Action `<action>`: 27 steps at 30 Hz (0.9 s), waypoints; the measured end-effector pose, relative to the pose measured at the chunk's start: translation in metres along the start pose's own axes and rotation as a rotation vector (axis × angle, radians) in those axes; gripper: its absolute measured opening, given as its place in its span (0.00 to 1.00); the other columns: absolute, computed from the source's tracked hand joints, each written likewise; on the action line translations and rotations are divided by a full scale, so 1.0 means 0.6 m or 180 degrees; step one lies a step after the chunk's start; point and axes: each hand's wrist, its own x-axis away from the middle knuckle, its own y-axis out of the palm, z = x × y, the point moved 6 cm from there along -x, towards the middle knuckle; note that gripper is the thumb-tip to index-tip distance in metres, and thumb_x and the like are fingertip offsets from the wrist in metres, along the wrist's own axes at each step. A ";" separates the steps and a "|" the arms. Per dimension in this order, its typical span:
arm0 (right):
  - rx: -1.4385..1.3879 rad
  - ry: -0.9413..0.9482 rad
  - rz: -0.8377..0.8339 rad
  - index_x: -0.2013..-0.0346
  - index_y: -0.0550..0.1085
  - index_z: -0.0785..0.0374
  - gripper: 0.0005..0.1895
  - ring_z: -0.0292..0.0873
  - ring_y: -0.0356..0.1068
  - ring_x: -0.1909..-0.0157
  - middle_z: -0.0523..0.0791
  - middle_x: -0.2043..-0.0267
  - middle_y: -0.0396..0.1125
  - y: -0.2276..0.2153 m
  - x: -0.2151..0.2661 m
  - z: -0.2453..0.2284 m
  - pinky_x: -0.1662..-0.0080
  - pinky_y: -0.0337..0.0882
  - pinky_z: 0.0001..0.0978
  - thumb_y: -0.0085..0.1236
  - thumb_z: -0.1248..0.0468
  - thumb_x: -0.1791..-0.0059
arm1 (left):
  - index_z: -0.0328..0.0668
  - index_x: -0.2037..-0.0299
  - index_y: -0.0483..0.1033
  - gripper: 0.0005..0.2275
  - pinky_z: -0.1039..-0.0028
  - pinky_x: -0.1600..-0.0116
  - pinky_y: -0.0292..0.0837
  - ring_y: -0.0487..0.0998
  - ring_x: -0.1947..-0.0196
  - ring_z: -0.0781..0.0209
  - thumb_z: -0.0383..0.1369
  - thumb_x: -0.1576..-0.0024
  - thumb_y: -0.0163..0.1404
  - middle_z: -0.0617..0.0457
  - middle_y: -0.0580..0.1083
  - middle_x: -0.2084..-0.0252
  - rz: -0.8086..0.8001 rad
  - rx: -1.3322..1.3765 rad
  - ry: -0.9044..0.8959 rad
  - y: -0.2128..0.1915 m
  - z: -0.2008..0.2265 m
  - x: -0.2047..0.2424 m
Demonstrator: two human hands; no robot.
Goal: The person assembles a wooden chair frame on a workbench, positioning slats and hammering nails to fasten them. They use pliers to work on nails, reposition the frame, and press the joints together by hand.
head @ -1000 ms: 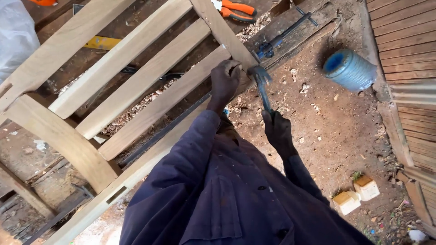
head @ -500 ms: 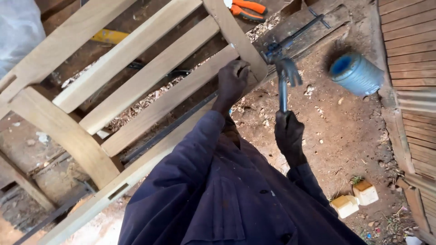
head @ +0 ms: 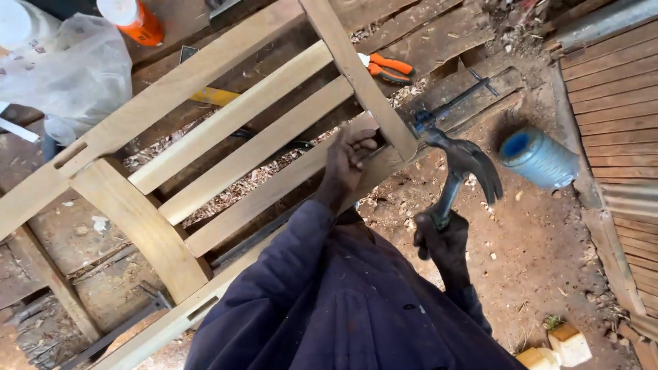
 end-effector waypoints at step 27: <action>0.1411 -0.0687 0.0047 0.79 0.74 0.67 0.10 0.47 0.68 0.83 0.54 0.88 0.63 0.146 -0.091 -0.023 0.76 0.61 0.35 0.65 0.68 0.56 | 0.26 0.43 0.74 0.29 0.51 0.26 0.55 0.54 0.26 0.33 0.54 0.31 0.44 0.27 0.54 0.28 -0.0689 0.1103 -0.0033 0.136 0.079 0.212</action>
